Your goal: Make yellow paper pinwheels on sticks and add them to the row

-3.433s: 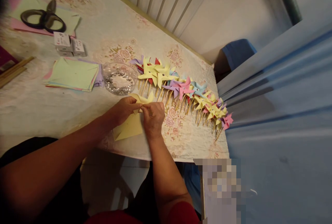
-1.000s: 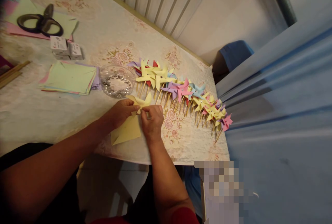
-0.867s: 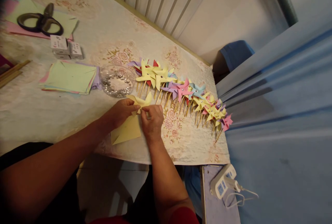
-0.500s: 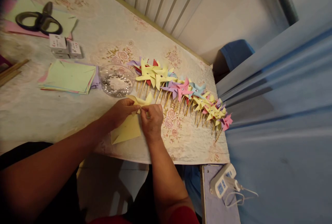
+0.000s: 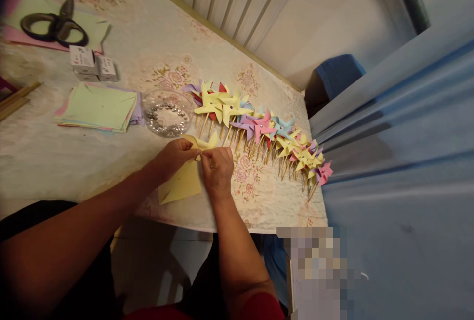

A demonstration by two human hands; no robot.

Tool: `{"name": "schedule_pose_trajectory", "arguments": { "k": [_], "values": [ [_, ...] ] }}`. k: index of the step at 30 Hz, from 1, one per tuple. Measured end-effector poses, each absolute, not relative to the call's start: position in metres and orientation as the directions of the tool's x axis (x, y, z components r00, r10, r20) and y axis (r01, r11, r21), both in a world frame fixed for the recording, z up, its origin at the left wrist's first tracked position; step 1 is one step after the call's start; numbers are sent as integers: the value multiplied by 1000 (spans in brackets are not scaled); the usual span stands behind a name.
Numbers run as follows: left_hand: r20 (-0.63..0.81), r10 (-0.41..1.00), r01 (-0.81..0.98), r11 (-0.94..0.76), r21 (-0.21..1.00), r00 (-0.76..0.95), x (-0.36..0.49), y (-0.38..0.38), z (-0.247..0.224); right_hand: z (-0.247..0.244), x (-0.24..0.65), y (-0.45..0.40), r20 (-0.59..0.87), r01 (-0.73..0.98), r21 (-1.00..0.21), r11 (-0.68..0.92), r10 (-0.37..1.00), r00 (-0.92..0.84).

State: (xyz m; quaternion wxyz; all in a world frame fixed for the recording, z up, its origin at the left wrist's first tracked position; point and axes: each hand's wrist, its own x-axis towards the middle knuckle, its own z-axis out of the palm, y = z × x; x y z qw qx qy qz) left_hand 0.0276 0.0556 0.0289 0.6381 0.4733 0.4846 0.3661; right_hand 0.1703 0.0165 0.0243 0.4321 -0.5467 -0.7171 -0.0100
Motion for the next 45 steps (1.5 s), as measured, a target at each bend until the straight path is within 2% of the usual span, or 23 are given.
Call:
{"name": "schedule_pose_trajectory", "arguments": {
  "k": [4,14,19,24,26,29,31,33,38,45],
  "values": [
    [-215,946,39,212,977,243,27,57,24,26,170,16,611,806,-453,381,791,-31],
    [80,968,237,-137,962,236,30,55,32,31,171,14,559,802,-485,348,829,-22],
    [149,956,259,-215,942,252,32,54,31,32,170,13,545,798,-503,331,838,-4],
    [170,951,291,-244,925,259,31,54,27,32,167,12,595,821,-431,374,802,-53],
    [175,949,309,-255,916,262,31,54,25,31,166,13,582,804,-476,357,813,-17],
    [175,948,338,-261,904,264,31,54,24,28,164,14,499,724,-636,266,858,123],
    [178,948,354,-267,896,263,31,54,22,26,163,15,457,675,-702,228,870,182],
    [188,947,362,-277,890,261,31,54,20,25,163,15,477,675,-694,249,862,173],
    [246,933,352,-331,876,263,32,56,14,28,163,13,553,762,-562,321,831,58],
    [266,929,376,-351,858,258,32,58,6,24,160,15,354,591,-793,149,901,249]
  ]
}}
